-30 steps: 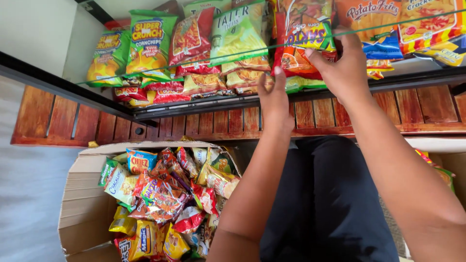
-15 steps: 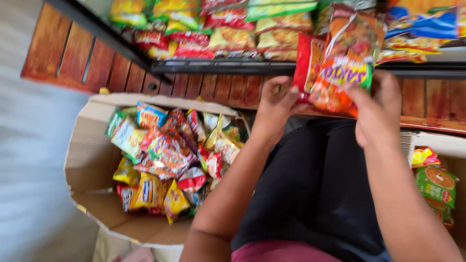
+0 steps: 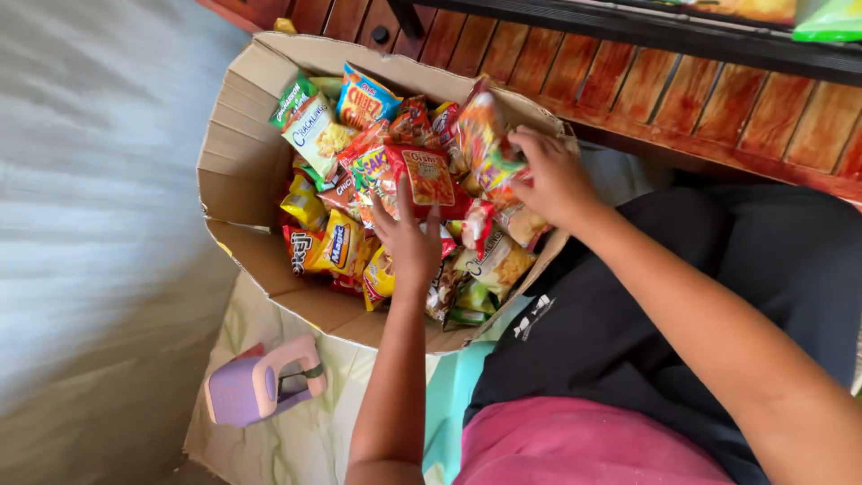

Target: Organizing and stocking various snack bags from a cardboard box onto glass display shelves.

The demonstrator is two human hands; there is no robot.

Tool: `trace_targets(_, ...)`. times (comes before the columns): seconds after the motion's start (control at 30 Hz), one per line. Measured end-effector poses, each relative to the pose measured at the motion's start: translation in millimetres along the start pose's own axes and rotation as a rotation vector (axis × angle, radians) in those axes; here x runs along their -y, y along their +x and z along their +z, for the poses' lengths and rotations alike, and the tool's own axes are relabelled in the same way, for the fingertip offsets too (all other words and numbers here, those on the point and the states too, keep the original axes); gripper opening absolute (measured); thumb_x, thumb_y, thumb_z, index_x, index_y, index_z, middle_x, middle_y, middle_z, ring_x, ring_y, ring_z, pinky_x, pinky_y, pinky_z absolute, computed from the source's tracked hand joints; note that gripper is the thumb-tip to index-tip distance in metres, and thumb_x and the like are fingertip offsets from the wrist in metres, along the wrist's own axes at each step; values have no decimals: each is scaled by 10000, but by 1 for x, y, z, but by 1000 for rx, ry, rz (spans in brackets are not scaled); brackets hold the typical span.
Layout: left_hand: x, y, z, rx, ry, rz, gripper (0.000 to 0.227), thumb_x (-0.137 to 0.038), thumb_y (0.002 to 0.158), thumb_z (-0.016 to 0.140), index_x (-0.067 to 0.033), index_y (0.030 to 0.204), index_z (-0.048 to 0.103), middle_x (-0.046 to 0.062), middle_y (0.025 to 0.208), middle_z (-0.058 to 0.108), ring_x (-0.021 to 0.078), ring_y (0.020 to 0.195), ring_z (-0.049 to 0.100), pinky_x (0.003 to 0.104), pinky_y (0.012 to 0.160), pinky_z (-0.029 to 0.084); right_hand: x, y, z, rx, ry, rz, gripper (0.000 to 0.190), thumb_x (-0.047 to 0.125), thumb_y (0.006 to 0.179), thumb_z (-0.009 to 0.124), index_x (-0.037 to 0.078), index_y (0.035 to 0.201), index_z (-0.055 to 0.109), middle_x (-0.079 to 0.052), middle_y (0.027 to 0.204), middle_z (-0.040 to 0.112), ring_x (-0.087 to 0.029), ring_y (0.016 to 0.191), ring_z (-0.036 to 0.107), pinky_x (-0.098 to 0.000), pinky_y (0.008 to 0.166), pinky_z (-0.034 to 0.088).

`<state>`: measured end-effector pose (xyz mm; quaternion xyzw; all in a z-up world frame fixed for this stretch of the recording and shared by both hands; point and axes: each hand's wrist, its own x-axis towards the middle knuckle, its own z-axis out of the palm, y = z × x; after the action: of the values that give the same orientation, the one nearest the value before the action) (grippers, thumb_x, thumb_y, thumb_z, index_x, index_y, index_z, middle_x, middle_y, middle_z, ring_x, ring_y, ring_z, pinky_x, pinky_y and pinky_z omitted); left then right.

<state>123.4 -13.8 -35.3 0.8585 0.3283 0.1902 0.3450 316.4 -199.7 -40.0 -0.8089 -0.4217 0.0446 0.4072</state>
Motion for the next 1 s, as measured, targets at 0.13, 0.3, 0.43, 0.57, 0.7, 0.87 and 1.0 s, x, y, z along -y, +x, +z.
trace_targets(0.13, -15, 7, -3, 115, 485, -50, 981, -402, 784, 856, -328, 1592, 305, 285, 1651, 40, 514, 1509, 71, 718, 1146, 182, 31, 5, 14, 246, -291, 82, 879, 326, 846, 835, 230, 1584, 367, -158, 1640, 246, -405, 1470, 336, -601, 1117, 377)
trace_targets(0.3, 25, 29, 30, 217, 557, -203, 1146, -582, 666, 909, -458, 1581, 231, 223, 1684, -108, 548, 1528, -18, 854, 1051, 195, -16, 3, 86, 622, -182, 340, 1252, 273, 640, 933, 376, 1602, 137, -162, 1629, -301, -562, 1514, 89, -649, 1109, 382)
trace_targets(0.43, 33, 69, 33, 295, 550, -329, 1187, -570, 662, 906, -502, 1586, 163, 208, 1692, -133, 562, 1537, -24, 828, 1038, 289, 7, 48, 94, 827, -313, 528, 1268, 365, 706, 941, 470, 1616, 64, -110, 1674, -305, -579, 1509, 98, -732, 1090, 360)
trace_targets(0.57, 52, 101, 43, 257, 598, -291, 1266, -492, 650, 946, -525, 1583, 90, 227, 1678, -171, 613, 1503, -66, 844, 1026, 274, 16, 75, 89, 906, -267, 663, 1221, 317, 757, 905, 538, 1605, 55, -6, 1709, -295, -522, 1549, 120, -781, 1074, 354)
trace_targets(0.7, 52, 131, 53, 260, 564, -258, 1301, -447, 654, 959, -528, 1604, 74, 227, 1684, -209, 628, 1498, -110, 878, 1029, 184, -57, 46, 119, 697, -50, 501, 1304, 109, 644, 910, 539, 1585, 117, -99, 1691, -206, -495, 1538, 165, -525, 1179, 393)
trace_targets(0.87, 14, 140, 39, 438, 512, -378, 1276, -458, 658, 948, -552, 1588, 80, 195, 1678, -261, 587, 1499, -186, 883, 1037, 86, -18, 47, 84, 666, -116, 551, 1158, 59, 746, 832, 494, 1598, 179, -147, 1706, -201, -478, 1528, 190, -460, 1159, 403)
trace_targets(1.0, -68, 134, 24, 422, 647, -332, 1040, -483, 709, 920, -493, 1542, 298, 192, 1701, -126, 528, 1551, -188, 865, 1048, 97, -1, 48, 12, 162, 127, 202, 766, 79, 835, 785, 222, 1520, 475, -255, 1648, 185, -451, 1452, 357, -458, 1087, 437)
